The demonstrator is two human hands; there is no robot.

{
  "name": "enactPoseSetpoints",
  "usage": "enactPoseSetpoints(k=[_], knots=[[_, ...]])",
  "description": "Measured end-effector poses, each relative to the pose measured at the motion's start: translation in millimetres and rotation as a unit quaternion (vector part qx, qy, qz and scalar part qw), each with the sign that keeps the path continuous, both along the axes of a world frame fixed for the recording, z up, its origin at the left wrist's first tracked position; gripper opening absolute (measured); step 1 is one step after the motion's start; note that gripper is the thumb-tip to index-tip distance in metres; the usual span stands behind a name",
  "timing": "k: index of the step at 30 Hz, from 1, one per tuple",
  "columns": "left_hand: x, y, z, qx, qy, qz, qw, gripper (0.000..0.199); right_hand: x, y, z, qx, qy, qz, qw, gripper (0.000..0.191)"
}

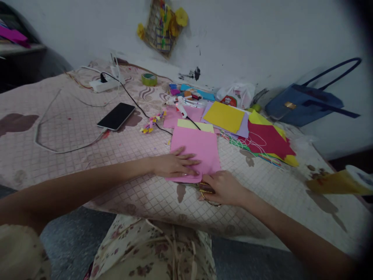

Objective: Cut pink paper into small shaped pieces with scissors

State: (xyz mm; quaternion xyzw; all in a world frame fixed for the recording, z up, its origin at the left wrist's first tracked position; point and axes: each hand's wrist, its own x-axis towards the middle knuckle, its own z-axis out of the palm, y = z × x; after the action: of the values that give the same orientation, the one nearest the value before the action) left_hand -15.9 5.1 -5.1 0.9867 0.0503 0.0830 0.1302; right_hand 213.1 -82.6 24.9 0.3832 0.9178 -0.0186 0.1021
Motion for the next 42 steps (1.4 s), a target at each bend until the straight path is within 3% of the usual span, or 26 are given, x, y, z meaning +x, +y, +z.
enactPoseSetpoints(k=[15, 25, 33, 42], knots=[[1.0, -0.2, 0.2, -0.002, 0.022, 0.009, 1.0, 0.041, -2.7, 2.2, -1.6, -0.022, 0.049, 0.005, 0.999, 0.04], [2.2, -2.0, 1.9, 0.011, 0.041, 0.017, 0.999, 0.041, -14.1, 5.6, -0.1, -0.011, 0.004, 0.009, 1.0, 0.037], [2.0, -1.7, -3.2, 0.008, -0.01, 0.015, 1.0, 0.04, -10.4, 4.1, 0.1, -0.001, 0.001, 0.021, 1.0, 0.038], [3.0, -3.6, 1.1, 0.012, 0.032, 0.025, 0.999, 0.039, -19.1, 5.5, 1.1, 0.002, -0.004, 0.025, 1.0, 0.046]])
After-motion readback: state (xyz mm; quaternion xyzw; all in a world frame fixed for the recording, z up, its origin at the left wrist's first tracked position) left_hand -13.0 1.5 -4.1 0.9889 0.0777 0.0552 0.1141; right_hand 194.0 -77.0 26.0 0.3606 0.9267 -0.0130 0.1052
